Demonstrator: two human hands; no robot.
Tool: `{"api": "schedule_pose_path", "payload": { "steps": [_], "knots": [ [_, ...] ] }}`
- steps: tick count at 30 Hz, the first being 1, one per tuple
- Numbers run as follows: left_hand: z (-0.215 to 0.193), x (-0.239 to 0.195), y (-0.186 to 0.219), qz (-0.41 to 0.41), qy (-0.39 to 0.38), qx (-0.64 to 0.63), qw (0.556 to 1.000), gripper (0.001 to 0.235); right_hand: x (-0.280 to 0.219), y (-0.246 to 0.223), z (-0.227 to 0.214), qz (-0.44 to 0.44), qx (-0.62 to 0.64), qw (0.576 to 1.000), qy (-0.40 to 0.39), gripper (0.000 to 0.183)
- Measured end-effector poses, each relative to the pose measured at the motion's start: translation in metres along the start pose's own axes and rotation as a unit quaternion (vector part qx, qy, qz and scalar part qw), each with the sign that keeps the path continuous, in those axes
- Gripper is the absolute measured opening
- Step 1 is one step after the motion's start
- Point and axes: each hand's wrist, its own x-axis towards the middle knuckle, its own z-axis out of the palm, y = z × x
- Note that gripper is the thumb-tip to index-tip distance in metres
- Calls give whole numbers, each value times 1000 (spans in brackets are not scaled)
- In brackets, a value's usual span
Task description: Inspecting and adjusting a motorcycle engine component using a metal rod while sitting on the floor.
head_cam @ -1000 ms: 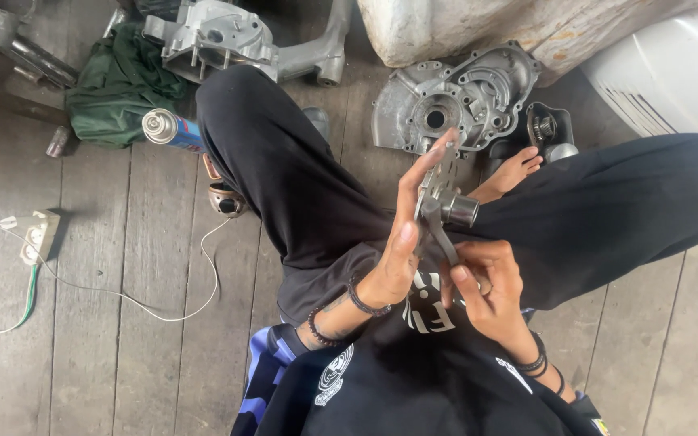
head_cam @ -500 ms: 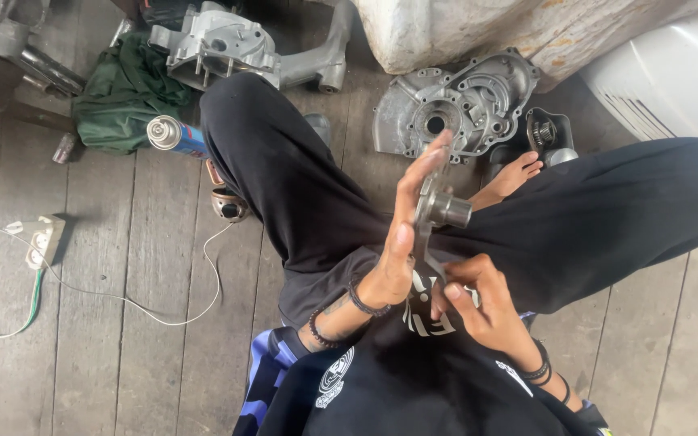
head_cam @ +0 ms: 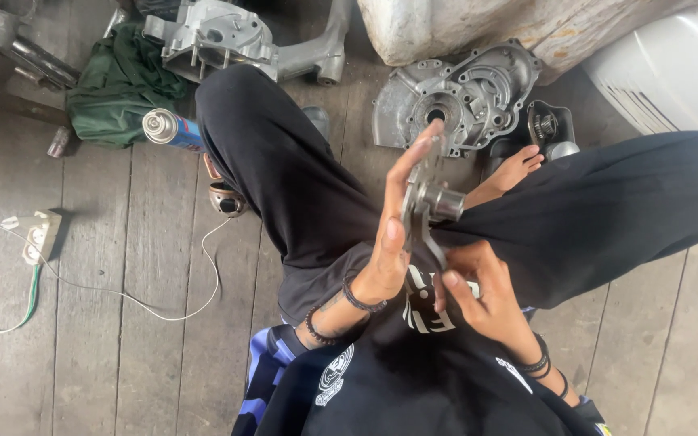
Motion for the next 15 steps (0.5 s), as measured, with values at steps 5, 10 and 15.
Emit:
{"api": "schedule_pose_path", "payload": {
  "steps": [5,10,15],
  "knots": [
    [6,-4,-6,-20,-1,-46,999,83,6,4,-7,-38,72,996,-22,19],
    [5,-4,-11,-9,4,-76,997,86,2,11,-10,-63,87,993,-50,17],
    [5,-6,-18,-55,14,-206,977,89,13,-7,-25,-59,13,997,-38,18]
  ]
}}
